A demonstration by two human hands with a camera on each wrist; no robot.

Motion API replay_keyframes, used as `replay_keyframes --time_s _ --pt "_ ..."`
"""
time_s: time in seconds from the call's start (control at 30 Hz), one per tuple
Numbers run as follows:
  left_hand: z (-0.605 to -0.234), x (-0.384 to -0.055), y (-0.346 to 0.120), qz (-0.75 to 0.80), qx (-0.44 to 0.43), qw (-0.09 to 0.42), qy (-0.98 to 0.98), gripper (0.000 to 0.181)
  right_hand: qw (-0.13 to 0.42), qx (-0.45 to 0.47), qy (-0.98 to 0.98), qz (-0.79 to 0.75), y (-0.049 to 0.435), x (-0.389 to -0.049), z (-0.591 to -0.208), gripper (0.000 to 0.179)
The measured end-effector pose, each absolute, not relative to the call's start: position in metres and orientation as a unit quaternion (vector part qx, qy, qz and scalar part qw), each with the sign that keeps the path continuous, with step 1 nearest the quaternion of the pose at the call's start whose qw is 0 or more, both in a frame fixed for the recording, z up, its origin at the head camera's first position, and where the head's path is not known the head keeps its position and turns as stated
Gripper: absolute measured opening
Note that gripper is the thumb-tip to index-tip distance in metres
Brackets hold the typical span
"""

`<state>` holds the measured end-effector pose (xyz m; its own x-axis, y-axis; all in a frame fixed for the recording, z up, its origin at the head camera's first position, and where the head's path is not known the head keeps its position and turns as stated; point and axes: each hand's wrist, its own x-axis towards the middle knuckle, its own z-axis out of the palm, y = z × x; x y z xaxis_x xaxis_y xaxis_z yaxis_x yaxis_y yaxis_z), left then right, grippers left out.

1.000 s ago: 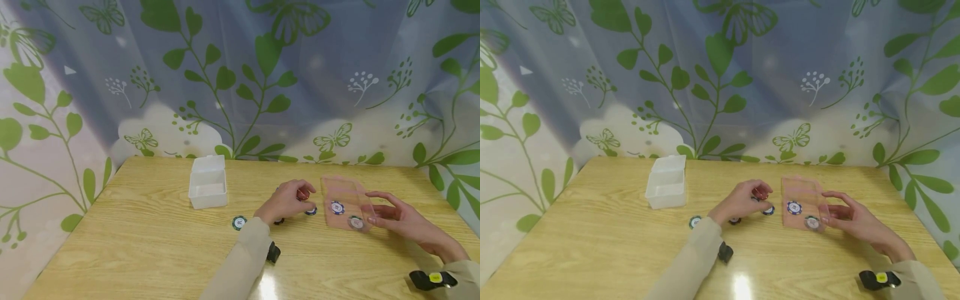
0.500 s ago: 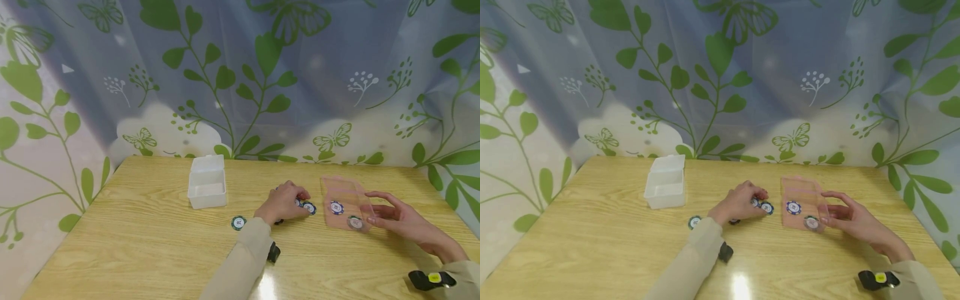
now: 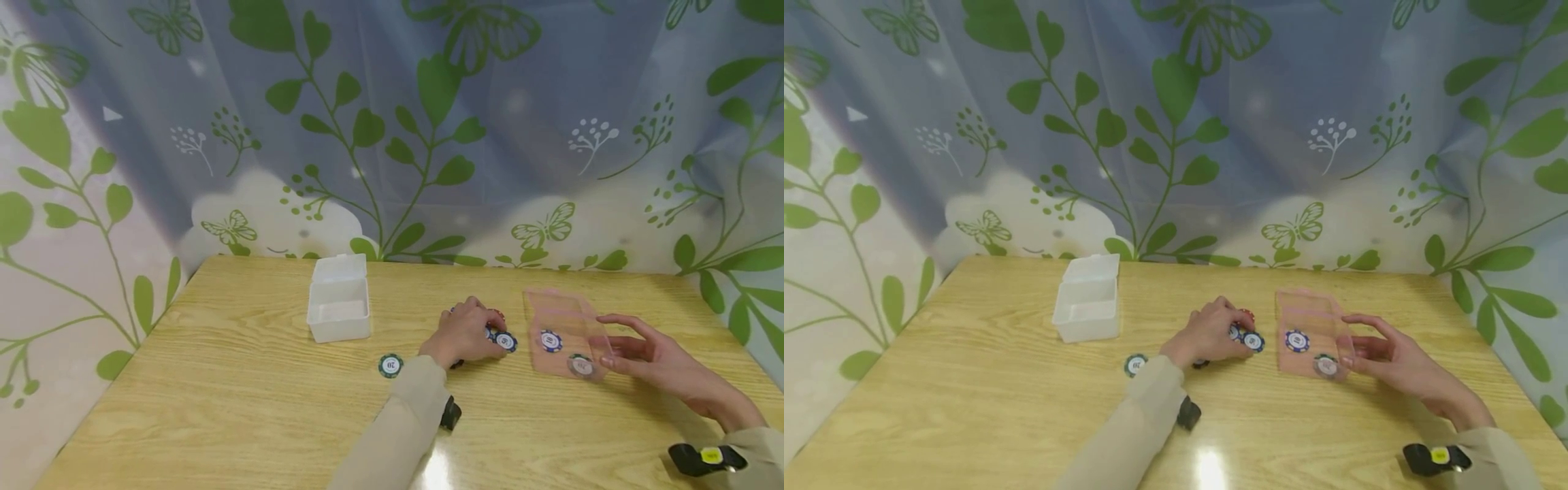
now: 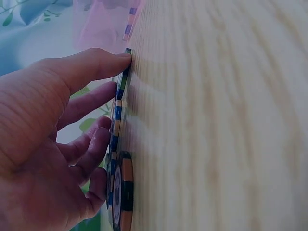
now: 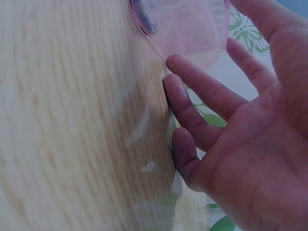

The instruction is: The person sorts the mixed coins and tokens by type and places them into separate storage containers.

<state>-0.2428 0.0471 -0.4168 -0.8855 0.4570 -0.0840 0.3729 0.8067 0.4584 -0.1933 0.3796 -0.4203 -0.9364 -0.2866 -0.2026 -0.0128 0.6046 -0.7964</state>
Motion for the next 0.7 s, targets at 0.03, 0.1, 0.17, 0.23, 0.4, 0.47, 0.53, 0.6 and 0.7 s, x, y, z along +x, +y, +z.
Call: replay_keyframes --time_s 0.03,0.1,0.17,0.23,0.4,0.47,0.53,0.6,0.7 --pt "-0.4165 -0.2424 0.0477 0.220 0.217 0.095 0.946 0.030 0.157 -0.084 0.881 -0.438 0.3795 -0.1931 -0.4200 0.067" --pt "-0.4162 -0.2420 0.0490 0.220 0.213 0.095 0.947 0.029 0.156 -0.088 0.880 -0.440 0.3795 -0.1925 -0.4191 0.068" --pt "-0.4157 -0.2417 0.0503 0.223 0.209 0.095 0.947 0.029 0.156 -0.088 0.880 -0.439 0.3796 -0.1923 -0.4182 0.069" --pt "-0.4148 -0.2412 0.0509 0.228 0.207 0.097 0.947 0.030 0.156 -0.086 0.881 -0.439 0.3798 -0.1923 -0.4176 0.069" --pt "-0.4135 -0.2402 0.0513 0.234 0.210 0.101 0.944 0.033 0.159 -0.083 0.882 -0.435 0.3801 -0.1930 -0.4174 0.069" --pt "-0.4141 -0.2401 0.0513 0.243 0.212 0.105 0.941 0.034 0.160 -0.082 0.883 -0.433 0.3802 -0.1931 -0.4175 0.070" --pt "-0.4145 -0.2401 0.0513 0.255 0.216 0.108 0.936 0.035 0.161 -0.079 0.884 -0.431 0.3801 -0.1931 -0.4177 0.070" --pt "-0.4148 -0.2399 0.0511 0.269 0.220 0.110 0.931 0.035 0.162 -0.081 0.886 -0.427 0.3796 -0.1927 -0.4177 0.070" --pt "-0.4149 -0.2396 0.0508 0.281 0.225 0.111 0.926 0.036 0.162 -0.074 0.890 -0.420 0.3788 -0.1926 -0.4175 0.069"
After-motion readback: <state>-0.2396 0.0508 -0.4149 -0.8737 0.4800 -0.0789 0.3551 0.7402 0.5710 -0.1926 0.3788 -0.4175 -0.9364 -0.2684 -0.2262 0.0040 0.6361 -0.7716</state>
